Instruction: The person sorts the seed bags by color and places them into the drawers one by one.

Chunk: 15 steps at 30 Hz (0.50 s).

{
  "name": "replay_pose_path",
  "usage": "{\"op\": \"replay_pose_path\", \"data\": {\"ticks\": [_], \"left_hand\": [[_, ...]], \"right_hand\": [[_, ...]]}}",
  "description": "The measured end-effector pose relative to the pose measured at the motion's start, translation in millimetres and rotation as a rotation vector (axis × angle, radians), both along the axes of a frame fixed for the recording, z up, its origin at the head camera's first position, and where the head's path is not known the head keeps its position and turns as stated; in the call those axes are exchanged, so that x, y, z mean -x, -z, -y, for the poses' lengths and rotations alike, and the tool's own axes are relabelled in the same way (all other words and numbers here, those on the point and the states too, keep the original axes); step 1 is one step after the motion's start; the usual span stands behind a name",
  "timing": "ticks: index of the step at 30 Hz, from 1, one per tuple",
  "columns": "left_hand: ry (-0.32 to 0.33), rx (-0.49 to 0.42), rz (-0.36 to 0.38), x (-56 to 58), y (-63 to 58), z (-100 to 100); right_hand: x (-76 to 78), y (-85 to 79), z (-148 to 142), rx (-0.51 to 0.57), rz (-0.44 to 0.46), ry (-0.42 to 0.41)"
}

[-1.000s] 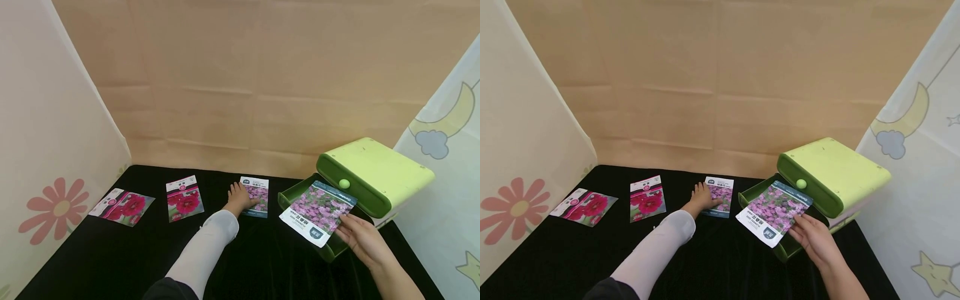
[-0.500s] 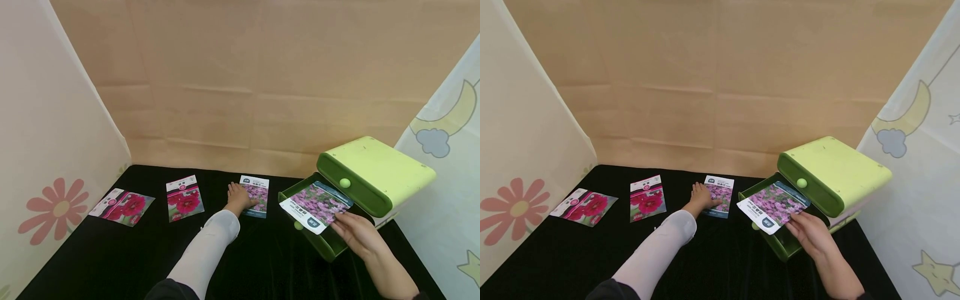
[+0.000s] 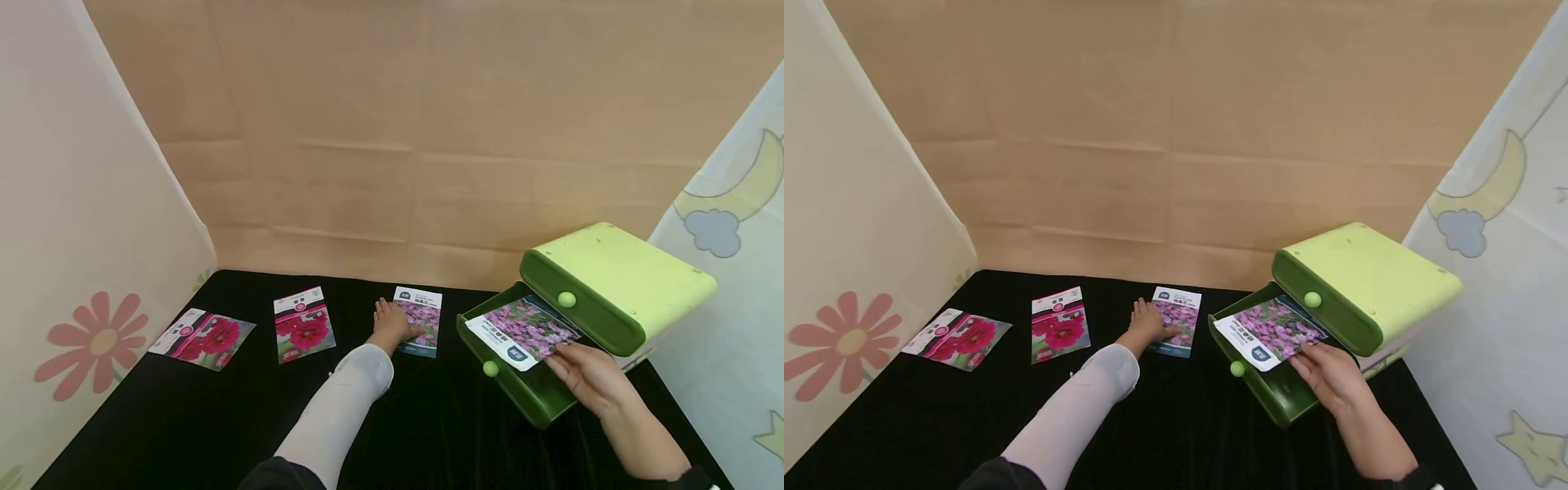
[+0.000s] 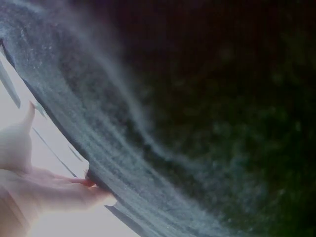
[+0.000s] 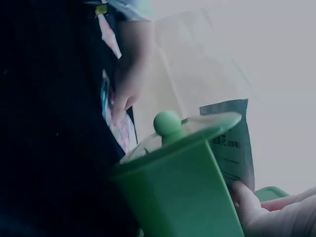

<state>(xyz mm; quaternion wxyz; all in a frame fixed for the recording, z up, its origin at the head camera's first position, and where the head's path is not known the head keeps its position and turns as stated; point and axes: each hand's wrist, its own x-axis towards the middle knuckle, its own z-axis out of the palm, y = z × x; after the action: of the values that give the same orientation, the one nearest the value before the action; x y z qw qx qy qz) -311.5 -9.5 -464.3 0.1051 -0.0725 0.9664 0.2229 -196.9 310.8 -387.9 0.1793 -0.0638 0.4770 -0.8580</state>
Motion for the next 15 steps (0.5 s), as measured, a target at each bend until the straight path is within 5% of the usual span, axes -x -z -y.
{"op": "replay_pose_path", "data": {"ticks": [8,12,15], "left_hand": [[0.002,-0.007,-0.008,-1.0,-0.1,-2],[0.007,-0.010,-0.005,-1.9,-0.6,-3],[0.005,-0.016,-0.011,-2.6,-0.4,-2]], "right_hand": [[10.8,2.1,-9,-0.185,0.018,0.043],[12.3,-1.3,-4,-0.326,0.114,0.057],[13.3,-5.4,1,-0.336,0.160,0.059]]}}
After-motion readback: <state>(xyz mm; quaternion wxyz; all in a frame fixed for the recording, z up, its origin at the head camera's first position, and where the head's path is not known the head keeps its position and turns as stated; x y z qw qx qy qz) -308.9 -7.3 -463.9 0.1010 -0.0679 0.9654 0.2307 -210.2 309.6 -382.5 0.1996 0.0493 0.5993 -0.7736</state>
